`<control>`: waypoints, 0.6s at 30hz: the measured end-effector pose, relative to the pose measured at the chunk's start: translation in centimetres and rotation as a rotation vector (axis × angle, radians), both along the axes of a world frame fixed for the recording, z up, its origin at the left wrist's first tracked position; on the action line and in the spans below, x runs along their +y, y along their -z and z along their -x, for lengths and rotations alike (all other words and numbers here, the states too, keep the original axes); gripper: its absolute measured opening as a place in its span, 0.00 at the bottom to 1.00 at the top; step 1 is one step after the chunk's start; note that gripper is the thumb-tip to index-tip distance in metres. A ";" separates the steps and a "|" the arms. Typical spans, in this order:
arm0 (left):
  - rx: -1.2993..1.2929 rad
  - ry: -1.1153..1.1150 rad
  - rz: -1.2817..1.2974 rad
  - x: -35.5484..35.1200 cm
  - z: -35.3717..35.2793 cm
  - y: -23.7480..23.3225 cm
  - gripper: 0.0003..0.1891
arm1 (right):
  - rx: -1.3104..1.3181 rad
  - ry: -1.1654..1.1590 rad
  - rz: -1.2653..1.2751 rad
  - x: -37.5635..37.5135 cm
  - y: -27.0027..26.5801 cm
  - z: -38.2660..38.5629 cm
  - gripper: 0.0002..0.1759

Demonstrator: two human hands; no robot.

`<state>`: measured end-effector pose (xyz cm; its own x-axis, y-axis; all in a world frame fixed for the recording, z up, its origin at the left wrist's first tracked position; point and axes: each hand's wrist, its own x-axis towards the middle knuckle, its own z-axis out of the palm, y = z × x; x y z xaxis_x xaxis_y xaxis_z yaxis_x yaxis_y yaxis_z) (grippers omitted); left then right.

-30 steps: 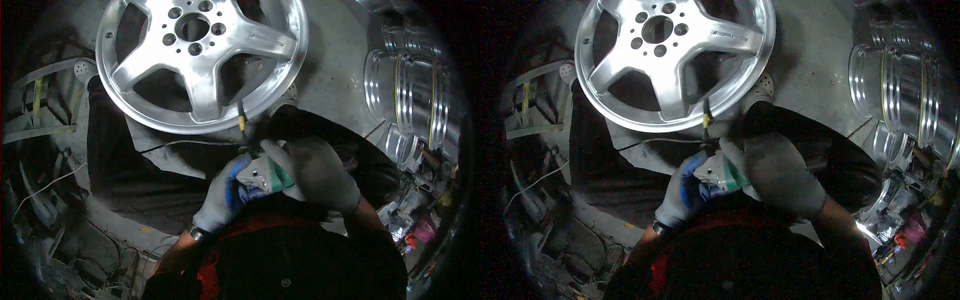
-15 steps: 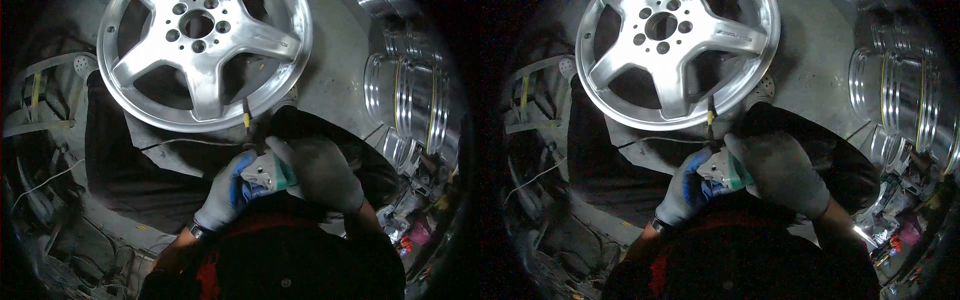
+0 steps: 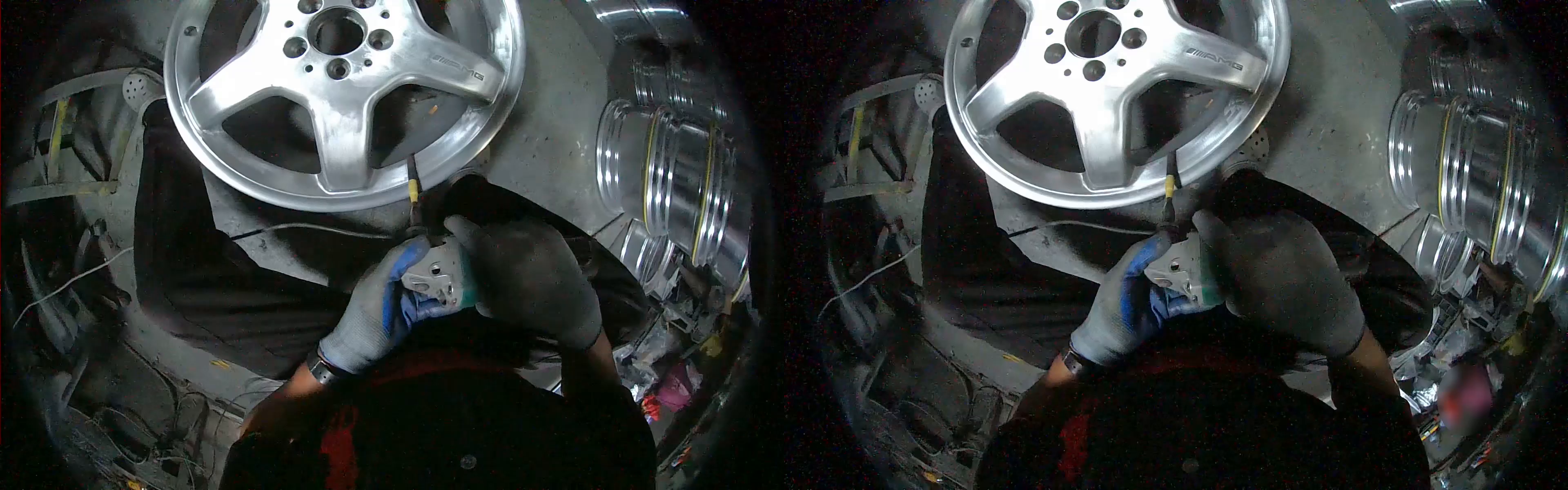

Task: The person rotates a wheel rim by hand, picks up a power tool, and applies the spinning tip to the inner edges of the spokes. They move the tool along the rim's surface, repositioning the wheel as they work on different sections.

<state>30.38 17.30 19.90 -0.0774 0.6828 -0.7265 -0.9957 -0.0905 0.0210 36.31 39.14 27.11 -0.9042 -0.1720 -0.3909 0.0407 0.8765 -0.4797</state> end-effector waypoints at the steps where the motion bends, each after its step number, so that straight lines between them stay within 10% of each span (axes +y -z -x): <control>1: -0.068 -0.033 -0.043 -0.2 0.1 -0.1 0.25 | 0.046 0.008 0.055 -0.1 0.1 0.1 0.37; 18: -0.152 -0.055 -0.040 -1.0 1.8 -1.1 0.28 | -0.014 0.003 0.134 -0.4 0.1 2.4 0.38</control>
<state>28.60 16.27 21.04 -0.0067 0.7092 -0.7050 -0.9805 -0.1432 -0.1346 33.87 38.75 27.01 -0.8997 -0.2203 -0.3769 0.0509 0.8046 -0.5917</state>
